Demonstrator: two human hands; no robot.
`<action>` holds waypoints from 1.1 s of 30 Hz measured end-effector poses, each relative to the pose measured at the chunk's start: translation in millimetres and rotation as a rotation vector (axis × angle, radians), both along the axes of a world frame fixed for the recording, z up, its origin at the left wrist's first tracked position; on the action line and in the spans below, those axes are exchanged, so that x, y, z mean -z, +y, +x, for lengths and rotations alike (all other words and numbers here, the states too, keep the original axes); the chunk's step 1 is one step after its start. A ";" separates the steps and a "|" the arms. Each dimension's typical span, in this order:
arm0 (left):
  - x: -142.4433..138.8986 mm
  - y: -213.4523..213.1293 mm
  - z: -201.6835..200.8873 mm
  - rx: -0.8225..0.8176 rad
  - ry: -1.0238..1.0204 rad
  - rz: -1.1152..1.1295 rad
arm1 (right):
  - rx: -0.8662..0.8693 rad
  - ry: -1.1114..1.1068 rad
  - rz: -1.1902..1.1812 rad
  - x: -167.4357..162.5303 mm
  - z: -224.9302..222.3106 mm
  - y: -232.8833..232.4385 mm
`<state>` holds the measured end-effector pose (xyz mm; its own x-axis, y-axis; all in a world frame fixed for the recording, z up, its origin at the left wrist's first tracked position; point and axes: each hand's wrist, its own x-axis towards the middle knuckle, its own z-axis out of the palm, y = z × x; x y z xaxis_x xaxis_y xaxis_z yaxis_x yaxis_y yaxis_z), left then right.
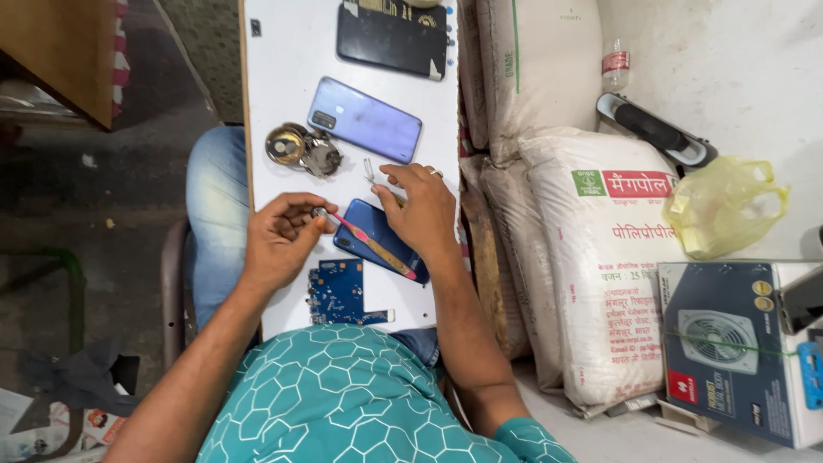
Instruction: The person sits at a repair bench working on a blue smartphone, pressing and fitting the back cover and handling small components by hand. A screwdriver and other disassembled phones and parts lie on the bench as the person works on the device.
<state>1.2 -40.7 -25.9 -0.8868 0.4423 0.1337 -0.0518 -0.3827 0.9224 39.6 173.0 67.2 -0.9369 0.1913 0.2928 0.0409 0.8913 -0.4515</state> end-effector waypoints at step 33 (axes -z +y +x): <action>-27.9 18.9 3.1 0.062 0.315 -0.287 | -0.042 0.233 0.085 40.6 -45.6 -7.2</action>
<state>4.4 -21.8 2.0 -0.7931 0.5520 0.2575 0.2347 -0.1131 0.9655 -6.0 165.9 26.6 -0.8490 0.1192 0.5147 -0.0931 0.9252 -0.3679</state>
